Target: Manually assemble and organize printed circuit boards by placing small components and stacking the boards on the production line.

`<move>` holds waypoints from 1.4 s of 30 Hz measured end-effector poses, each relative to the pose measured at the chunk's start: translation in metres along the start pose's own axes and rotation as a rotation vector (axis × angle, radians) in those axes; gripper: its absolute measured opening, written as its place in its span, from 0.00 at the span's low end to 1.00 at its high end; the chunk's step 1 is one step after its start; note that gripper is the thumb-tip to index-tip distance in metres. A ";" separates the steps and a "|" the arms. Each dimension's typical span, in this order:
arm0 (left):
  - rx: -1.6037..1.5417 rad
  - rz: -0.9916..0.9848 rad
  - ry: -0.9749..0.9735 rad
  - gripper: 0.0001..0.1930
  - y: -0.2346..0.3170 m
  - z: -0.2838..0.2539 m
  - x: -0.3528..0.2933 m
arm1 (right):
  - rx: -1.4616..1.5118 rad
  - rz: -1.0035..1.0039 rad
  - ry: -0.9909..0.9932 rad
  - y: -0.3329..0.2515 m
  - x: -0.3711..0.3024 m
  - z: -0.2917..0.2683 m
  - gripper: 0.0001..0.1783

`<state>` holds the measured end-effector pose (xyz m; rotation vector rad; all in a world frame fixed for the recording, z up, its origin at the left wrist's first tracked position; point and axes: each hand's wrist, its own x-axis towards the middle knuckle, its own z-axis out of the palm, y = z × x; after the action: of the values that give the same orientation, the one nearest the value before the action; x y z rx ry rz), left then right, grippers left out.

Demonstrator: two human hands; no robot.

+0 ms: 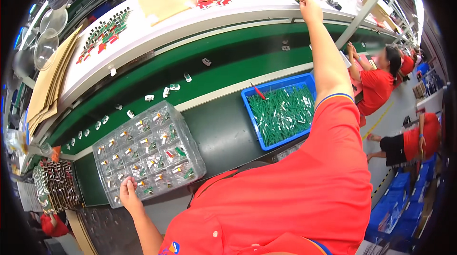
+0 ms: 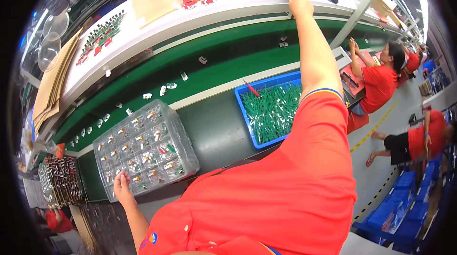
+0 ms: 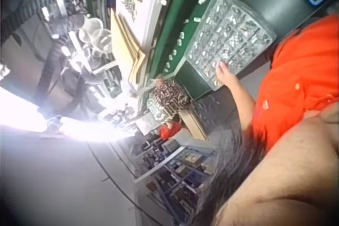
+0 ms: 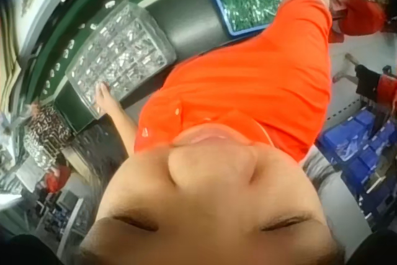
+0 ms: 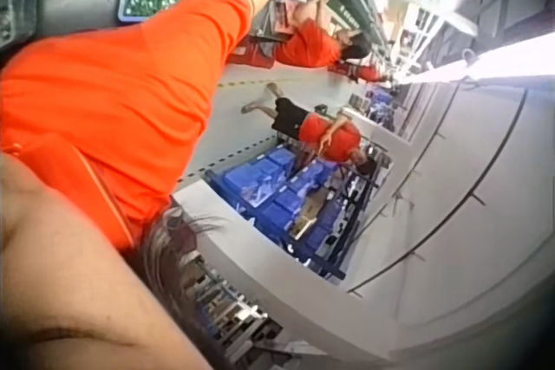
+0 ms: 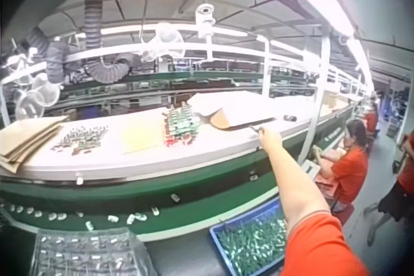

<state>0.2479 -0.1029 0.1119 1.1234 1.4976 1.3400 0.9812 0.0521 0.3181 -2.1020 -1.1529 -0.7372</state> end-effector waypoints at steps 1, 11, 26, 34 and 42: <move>0.050 0.036 -0.012 0.10 0.001 -0.001 -0.011 | -0.040 -0.060 -0.001 0.007 0.007 0.003 0.10; 0.311 0.034 0.235 0.11 -0.001 -0.051 -0.105 | -0.152 -0.385 -0.104 0.035 0.031 0.065 0.17; 0.454 0.159 -0.100 0.07 -0.006 -0.005 -0.072 | 0.411 -0.417 -0.517 -0.023 -0.191 -0.015 0.16; 0.613 0.183 -0.221 0.07 -0.002 -0.006 -0.054 | 0.541 -0.510 -1.019 -0.057 -0.377 -0.041 0.07; 0.968 0.687 -0.764 0.09 -0.014 0.011 -0.023 | 0.605 -0.433 -1.170 -0.129 -0.438 -0.061 0.07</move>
<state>0.2636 -0.1229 0.0976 2.5662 1.1608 0.3232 0.6565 -0.1667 0.0764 -1.6736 -2.1047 0.7786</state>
